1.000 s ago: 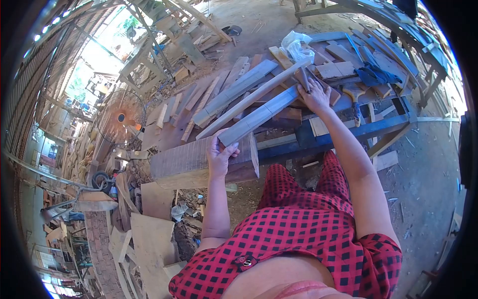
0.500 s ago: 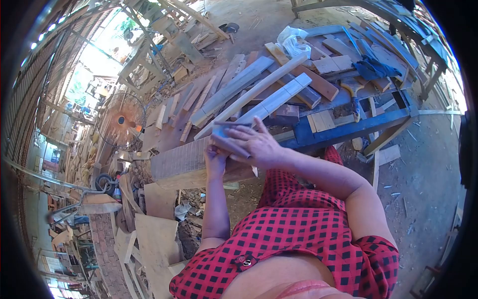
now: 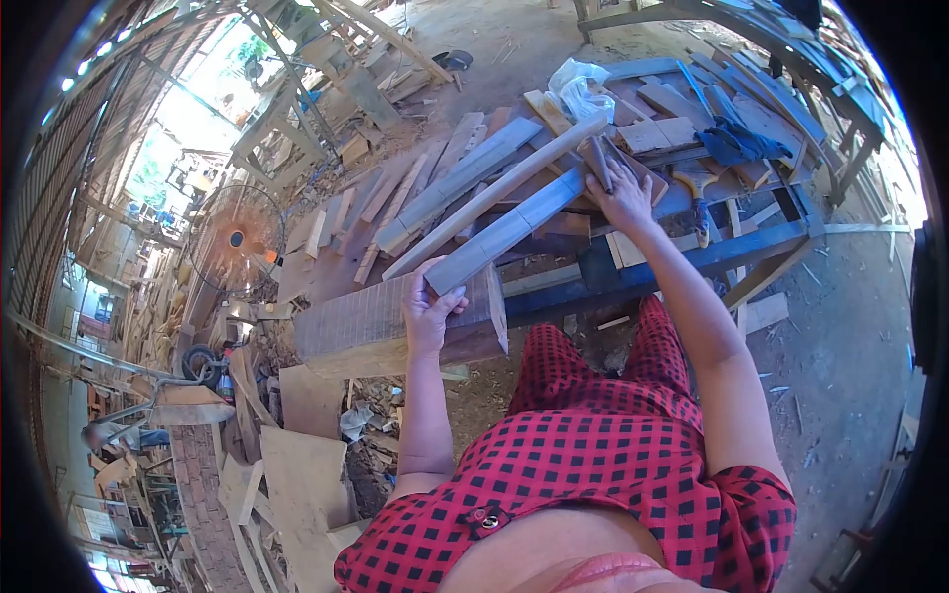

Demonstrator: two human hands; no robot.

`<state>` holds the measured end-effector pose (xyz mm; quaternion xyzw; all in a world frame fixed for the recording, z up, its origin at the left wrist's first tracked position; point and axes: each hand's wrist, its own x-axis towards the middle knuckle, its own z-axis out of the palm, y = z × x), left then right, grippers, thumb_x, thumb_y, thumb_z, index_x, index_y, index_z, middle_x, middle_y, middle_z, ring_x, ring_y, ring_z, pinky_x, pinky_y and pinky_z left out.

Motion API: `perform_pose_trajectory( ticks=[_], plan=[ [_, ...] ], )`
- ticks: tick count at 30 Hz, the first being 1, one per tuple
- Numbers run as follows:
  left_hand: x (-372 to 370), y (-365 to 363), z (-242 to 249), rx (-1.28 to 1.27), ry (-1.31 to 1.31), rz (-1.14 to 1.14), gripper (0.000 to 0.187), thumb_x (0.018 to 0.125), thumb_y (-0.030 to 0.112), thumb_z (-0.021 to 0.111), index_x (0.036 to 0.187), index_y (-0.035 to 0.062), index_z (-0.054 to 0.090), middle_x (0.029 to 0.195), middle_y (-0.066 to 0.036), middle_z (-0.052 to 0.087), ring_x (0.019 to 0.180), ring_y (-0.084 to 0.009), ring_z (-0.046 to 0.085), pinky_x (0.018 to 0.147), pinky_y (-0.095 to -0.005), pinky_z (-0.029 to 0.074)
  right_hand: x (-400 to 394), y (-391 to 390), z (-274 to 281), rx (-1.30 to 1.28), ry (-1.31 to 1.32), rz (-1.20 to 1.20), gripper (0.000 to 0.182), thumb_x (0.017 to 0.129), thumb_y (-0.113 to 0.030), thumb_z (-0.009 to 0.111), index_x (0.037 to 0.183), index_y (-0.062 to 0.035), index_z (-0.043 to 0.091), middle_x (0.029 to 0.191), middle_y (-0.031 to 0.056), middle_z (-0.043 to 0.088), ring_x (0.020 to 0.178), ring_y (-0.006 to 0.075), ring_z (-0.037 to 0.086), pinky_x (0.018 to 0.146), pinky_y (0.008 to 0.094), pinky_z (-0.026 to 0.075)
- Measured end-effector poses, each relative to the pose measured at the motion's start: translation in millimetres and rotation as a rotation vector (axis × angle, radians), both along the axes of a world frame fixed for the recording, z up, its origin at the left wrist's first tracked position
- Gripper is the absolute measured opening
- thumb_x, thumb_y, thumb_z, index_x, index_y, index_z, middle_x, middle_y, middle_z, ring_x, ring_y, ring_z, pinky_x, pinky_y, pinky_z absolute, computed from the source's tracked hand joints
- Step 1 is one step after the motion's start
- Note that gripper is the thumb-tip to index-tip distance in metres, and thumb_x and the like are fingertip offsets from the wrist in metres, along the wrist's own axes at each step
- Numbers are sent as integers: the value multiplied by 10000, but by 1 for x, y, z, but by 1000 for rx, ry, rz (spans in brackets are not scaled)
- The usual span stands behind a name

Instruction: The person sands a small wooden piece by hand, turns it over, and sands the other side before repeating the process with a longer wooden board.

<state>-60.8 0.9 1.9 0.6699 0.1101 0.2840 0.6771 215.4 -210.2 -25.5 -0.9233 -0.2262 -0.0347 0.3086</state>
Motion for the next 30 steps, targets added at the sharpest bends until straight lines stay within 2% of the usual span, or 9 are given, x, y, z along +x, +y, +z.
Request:
perform_pose_trajectory(
  ticks=[3, 6, 9, 12, 16, 18, 20, 24, 30],
  plan=[
    [0, -1, 1, -10, 8, -1, 462, 748, 10, 691, 1176, 51, 521, 871, -33, 619, 635, -85, 610, 538, -196, 499, -37, 15, 2, 6, -117, 27, 601, 898, -516, 406, 1353, -124, 410, 1391, 115, 408, 1318, 244, 334, 1075, 563, 105],
    [0, 2, 0, -7, 9, -12, 464, 742, 8, 695, 1172, 52, 526, 885, -36, 623, 647, -92, 614, 551, -200, 502, -98, 35, 21, 80, -321, 309, 603, 862, -454, 504, 1365, -142, 385, 1306, 107, 483, 1235, 246, 420, 1015, 525, 211],
    [1, 4, -6, -58, 24, 6, 461, 738, 1, 693, 1166, 56, 529, 902, -39, 626, 655, -98, 616, 558, -201, 503, -158, 55, 37, 236, -376, 625, 572, 868, -436, 520, 1373, -202, 387, 1306, 109, 482, 1240, 255, 420, 1036, 541, 202],
    [0, 12, -20, -95, -59, 19, 472, 735, -9, 689, 1172, 60, 524, 905, -44, 632, 651, -102, 615, 558, -203, 501, -183, 66, 32, 265, -417, 758, 564, 869, -459, 516, 1366, -221, 399, 1340, 92, 460, 1264, 249, 402, 1058, 574, 164],
    [2, 5, -16, -112, -91, 98, 472, 732, -12, 686, 1169, 60, 522, 869, -34, 625, 634, -98, 606, 546, -200, 498, -151, 52, 36, 208, -482, 802, 557, 876, -456, 506, 1368, -219, 399, 1361, 82, 443, 1272, 239, 397, 1052, 582, 167],
    [1, 1, 1, -28, 47, 23, 457, 733, -8, 678, 1158, 61, 524, 828, -23, 609, 593, -83, 581, 505, -193, 476, -123, 36, 47, 168, -365, 675, 559, 877, -461, 505, 1370, -221, 400, 1382, 78, 425, 1295, 230, 374, 1051, 590, 160],
    [2, 2, 4, -32, 30, -1, 453, 733, -4, 675, 1155, 63, 523, 813, -18, 601, 569, -75, 563, 480, -189, 458, -83, 30, 34, 39, -210, 493, 591, 879, -505, 482, 1361, -169, 414, 1416, 93, 387, 1329, 229, 327, 1094, 549, 68],
    [2, -1, 10, -77, 24, -23, 457, 733, 4, 672, 1158, 69, 519, 767, -6, 586, 507, -57, 518, 421, -185, 406, 1, 10, -4, -29, -154, 137, 620, 894, -551, 380, 1380, -166, 384, 1419, 72, 385, 1331, 227, 321, 1088, 550, 76],
    [3, 1, 14, -160, -22, -70, 322, 822, 129, 634, 1115, 54, 523, 693, -6, 566, 483, -62, 520, 398, -176, 397, 21, 1, -12, -91, -136, 36, 610, 910, -545, 346, 1379, -157, 382, 1429, 80, 366, 1346, 236, 288, 1091, 558, 59]
  ],
)
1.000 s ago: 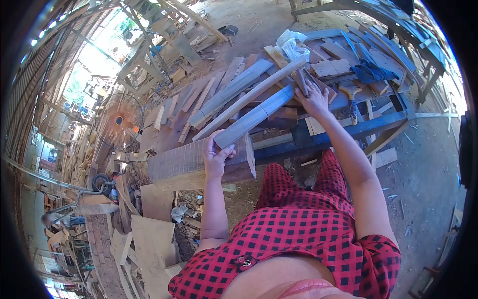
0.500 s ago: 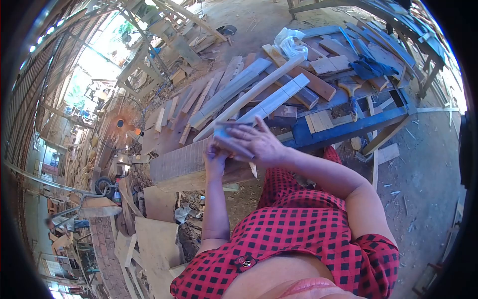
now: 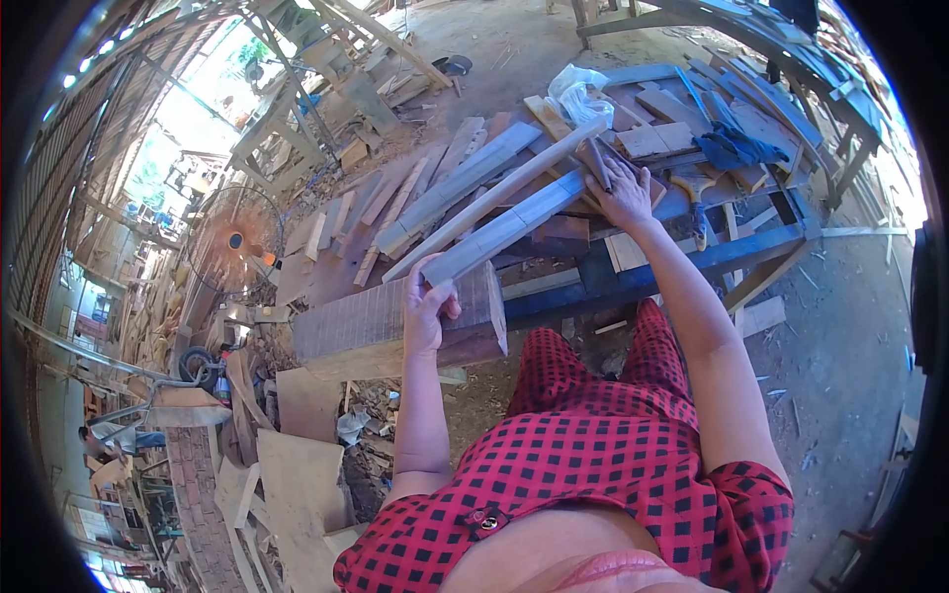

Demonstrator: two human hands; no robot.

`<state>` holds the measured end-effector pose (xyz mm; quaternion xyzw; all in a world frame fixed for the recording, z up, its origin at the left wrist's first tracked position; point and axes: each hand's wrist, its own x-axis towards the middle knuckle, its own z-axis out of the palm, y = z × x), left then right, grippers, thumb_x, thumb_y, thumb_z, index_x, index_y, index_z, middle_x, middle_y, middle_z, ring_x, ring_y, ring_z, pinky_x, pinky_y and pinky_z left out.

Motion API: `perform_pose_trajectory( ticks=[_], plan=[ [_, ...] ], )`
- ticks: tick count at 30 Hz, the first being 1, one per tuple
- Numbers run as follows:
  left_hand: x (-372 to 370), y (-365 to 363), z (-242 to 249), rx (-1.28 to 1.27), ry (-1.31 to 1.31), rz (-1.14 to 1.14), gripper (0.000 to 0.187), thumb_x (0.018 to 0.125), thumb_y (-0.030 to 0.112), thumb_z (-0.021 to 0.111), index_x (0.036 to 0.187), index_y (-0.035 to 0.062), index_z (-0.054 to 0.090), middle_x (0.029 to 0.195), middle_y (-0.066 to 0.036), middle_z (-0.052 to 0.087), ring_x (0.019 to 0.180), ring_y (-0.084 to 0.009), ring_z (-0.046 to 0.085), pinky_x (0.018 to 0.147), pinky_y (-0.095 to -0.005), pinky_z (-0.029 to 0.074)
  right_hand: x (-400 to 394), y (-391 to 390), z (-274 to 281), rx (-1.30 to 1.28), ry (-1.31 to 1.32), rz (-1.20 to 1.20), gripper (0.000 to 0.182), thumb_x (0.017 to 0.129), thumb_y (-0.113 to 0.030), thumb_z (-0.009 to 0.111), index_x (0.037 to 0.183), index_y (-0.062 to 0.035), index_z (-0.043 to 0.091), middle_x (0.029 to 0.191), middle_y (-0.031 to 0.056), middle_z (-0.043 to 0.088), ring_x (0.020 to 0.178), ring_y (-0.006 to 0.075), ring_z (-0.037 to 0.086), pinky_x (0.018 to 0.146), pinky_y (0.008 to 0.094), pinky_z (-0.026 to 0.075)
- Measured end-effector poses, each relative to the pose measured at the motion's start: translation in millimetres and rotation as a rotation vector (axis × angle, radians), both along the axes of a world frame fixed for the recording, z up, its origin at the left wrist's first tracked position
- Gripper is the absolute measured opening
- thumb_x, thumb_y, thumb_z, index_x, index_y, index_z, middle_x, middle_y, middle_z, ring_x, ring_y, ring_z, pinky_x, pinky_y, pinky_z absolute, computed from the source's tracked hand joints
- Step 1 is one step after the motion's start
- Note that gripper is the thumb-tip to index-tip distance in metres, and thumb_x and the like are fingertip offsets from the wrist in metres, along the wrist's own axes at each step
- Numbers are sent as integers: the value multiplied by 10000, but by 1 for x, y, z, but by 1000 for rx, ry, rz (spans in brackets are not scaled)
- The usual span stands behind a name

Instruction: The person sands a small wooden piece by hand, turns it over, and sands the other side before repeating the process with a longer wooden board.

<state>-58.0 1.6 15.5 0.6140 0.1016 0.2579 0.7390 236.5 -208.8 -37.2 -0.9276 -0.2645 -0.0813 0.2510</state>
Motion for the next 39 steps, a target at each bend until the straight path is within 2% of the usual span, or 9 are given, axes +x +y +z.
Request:
perform_pose_trajectory(
  ticks=[6, 12, 17, 22, 24, 27, 31, 37, 39],
  plan=[
    [7, 5, -10, 32, 162, 145, 239, 885, 243, 607, 1022, 64, 524, 675, -21, 565, 503, -85, 552, 417, -171, 415, -21, 17, 9, 68, 96, -149, 599, 913, -536, 349, 1383, -165, 376, 1422, 91, 373, 1344, 234, 295, 1087, 555, 71],
    [4, 7, -21, 182, 64, 100, 280, 865, 153, 631, 1097, 43, 520, 816, -27, 597, 628, -69, 578, 462, -166, 433, -142, 52, 69, 232, -144, 528, 588, 882, -469, 477, 1385, -184, 369, 1310, 113, 483, 1258, 244, 408, 1020, 533, 209],
    [0, 21, -51, 213, -70, 86, 320, 856, 117, 636, 1156, 55, 542, 916, -25, 617, 663, -40, 562, 471, -157, 416, -205, 67, 71, 204, -194, 793, 606, 856, -468, 532, 1352, -138, 420, 1355, 85, 450, 1280, 249, 393, 1073, 597, 97],
    [-4, 5, -23, 256, 108, 115, 283, 849, 124, 652, 1115, 58, 581, 862, 5, 629, 609, -17, 537, 474, -150, 408, -164, 33, 69, 182, -302, 622, 589, 849, -376, 559, 1378, -186, 382, 1274, 85, 512, 1197, 250, 471, 996, 590, 241],
    [-3, 0, -17, 291, 93, 115, 275, 844, 138, 664, 1098, 62, 590, 790, 26, 615, 578, -14, 525, 474, -149, 409, -132, 15, 65, 166, -254, 444, 656, 852, -341, 556, 1434, -227, 275, 1271, 82, 516, 1194, 245, 469, 1008, 557, 219],
    [-2, 2, -18, 251, 81, 101, 253, 844, 139, 664, 1077, 67, 600, 767, 31, 599, 577, -10, 518, 474, -149, 406, -66, -9, 38, 86, -176, 231, 611, 872, -391, 512, 1423, -234, 300, 1298, 108, 506, 1252, 246, 424, 1029, 511, 193],
    [-3, -1, -15, 183, 83, 124, 246, 844, 139, 663, 1072, 71, 602, 748, 37, 586, 574, -10, 514, 471, -150, 402, 0, -22, 2, 31, -42, -58, 649, 885, -554, 419, 1359, -111, 413, 1396, 95, 415, 1336, 225, 312, 1102, 468, 113],
    [-5, 1, -12, 178, 81, 97, 224, 843, 141, 661, 1047, 69, 601, 717, 39, 573, 561, -18, 515, 468, -160, 401, -64, 23, -4, 193, -177, -48, 587, 888, -438, 484, 1369, -114, 393, 1349, 130, 441, 1287, 276, 355, 1068, 477, 175],
    [-5, 2, -13, 212, 88, 82, 203, 846, 140, 654, 1027, 61, 604, 717, 31, 581, 559, -22, 518, 470, -167, 405, -123, 43, 26, 285, -289, 305, 609, 857, -366, 546, 1387, -125, 367, 1329, 142, 449, 1254, 300, 381, 1045, 495, 198]
  ],
)
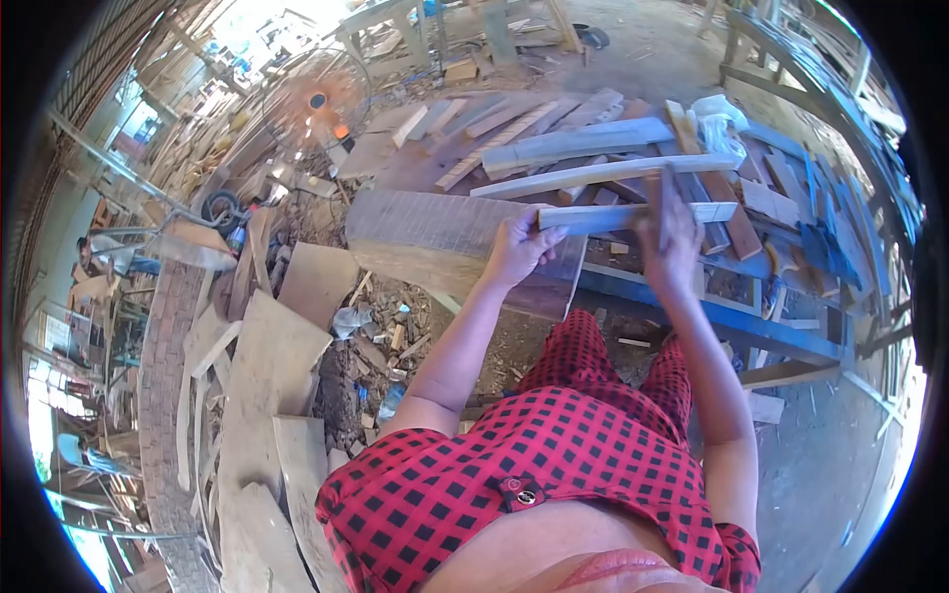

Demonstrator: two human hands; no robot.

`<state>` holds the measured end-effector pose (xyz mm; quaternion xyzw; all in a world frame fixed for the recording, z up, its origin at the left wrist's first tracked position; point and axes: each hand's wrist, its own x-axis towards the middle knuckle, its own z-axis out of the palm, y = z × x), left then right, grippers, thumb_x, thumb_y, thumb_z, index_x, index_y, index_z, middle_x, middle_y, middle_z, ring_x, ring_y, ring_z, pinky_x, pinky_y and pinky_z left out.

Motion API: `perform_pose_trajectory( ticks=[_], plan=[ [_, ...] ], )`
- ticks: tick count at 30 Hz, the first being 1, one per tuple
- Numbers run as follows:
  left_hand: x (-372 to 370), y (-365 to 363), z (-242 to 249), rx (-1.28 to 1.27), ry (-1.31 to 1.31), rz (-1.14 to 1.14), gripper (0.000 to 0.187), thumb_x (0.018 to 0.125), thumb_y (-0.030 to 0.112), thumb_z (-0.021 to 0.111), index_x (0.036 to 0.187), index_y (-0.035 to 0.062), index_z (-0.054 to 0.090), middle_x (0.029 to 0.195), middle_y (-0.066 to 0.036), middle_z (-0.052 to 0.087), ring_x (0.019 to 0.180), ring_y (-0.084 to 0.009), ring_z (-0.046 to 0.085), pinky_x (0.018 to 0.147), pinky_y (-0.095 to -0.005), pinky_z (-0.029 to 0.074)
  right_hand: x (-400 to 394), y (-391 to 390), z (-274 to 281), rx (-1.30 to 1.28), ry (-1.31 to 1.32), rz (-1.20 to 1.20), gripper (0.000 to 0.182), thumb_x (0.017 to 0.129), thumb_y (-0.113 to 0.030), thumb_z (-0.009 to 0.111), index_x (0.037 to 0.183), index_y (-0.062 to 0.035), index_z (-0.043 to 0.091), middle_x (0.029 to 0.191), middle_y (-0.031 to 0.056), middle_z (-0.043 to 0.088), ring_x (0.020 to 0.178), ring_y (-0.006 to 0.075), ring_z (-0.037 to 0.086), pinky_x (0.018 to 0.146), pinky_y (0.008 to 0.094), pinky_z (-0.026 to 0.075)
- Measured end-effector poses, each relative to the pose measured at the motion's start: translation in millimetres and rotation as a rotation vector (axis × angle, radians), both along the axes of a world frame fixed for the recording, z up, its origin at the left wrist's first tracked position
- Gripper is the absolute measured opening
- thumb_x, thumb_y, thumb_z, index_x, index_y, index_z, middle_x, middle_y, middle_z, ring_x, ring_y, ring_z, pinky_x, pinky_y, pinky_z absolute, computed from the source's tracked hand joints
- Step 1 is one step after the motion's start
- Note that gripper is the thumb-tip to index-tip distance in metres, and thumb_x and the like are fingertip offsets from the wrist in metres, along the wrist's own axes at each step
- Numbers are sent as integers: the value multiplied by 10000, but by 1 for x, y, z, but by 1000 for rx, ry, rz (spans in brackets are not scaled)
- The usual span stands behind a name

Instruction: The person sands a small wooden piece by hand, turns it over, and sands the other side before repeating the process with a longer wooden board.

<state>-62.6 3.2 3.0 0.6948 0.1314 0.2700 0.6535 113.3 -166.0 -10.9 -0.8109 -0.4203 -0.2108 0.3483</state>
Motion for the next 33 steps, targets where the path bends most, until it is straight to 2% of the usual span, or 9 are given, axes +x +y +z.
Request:
perform_pose_trajectory(
  ticks=[4, 6, 10, 15, 18, 23, 25, 29, 33],
  plan=[
    [2, 5, -9, -43, 7, -28, 176, 848, 144, 652, 996, 57, 609, 723, 27, 588, 553, -28, 520, 470, -173, 409, -75, 34, 25, -21, -20, 383, 660, 814, -352, 607, 1391, -145, 364, 1395, 112, 384, 1298, 289, 343, 1053, 533, 181],
    [7, 9, -22, 43, -210, 23, 156, 846, 140, 650, 965, 50, 605, 722, 24, 588, 547, -34, 526, 471, -174, 408, -86, 36, 34, -102, -65, 434, 658, 825, -372, 587, 1397, -142, 358, 1438, 93, 342, 1330, 268, 306, 1075, 536, 128],
    [5, 6, -11, -111, -45, 10, 157, 850, 156, 642, 953, 46, 598, 706, 17, 580, 540, -39, 532, 462, -176, 405, -61, 28, 32, -177, -75, 432, 667, 832, -351, 571, 1418, -148, 326, 1451, 89, 331, 1342, 263, 289, 1086, 537, 100],
    [6, 6, 3, -121, 26, 13, 200, 854, 203, 633, 973, 49, 585, 667, 2, 558, 489, -55, 527, 398, -175, 393, 28, 3, -7, -191, 85, 57, 654, 873, -337, 514, 1448, -184, 242, 1431, 122, 358, 1349, 284, 287, 1094, 542, 74],
    [6, 4, 7, -155, -15, 10, 256, 852, 213, 636, 1032, 48, 560, 660, -6, 557, 471, -56, 521, 381, -170, 384, 85, -21, -29, -162, 184, -135, 639, 910, -520, 389, 1422, -147, 303, 1446, 114, 334, 1366, 255, 248, 1087, 556, 72],
    [7, 2, 8, -145, -26, 13, 317, 859, 230, 632, 1096, 46, 529, 655, -12, 556, 472, -60, 522, 379, -171, 380, 96, -26, -32, -164, 332, -282, 654, 914, -559, 334, 1432, -163, 282, 1459, 107, 312, 1378, 251, 220, 1085, 555, 74],
    [8, 4, 6, -138, -14, -15, 329, 864, 240, 631, 1105, 44, 524, 655, -12, 556, 473, -63, 523, 381, -172, 381, 68, -12, -21, -250, 317, -284, 657, 901, -522, 404, 1439, -173, 264, 1440, 110, 339, 1361, 256, 255, 1079, 554, 99],
    [7, 3, 5, -150, -27, -22, 326, 884, 273, 613, 1106, 51, 524, 674, -11, 565, 493, -60, 531, 397, -170, 387, -29, 15, 17, -178, 96, 170, 673, 842, -440, 544, 1414, -162, 322, 1366, 118, 421, 1297, 268, 349, 1054, 560, 153],
    [6, 6, -3, -203, -141, -52, 337, 888, 278, 608, 1121, 51, 518, 687, -11, 570, 506, -57, 535, 406, -166, 388, -71, 26, 21, -123, 25, 416, 635, 858, -446, 525, 1400, -169, 347, 1387, 103, 404, 1306, 263, 343, 1050, 596, 137]
  ],
)
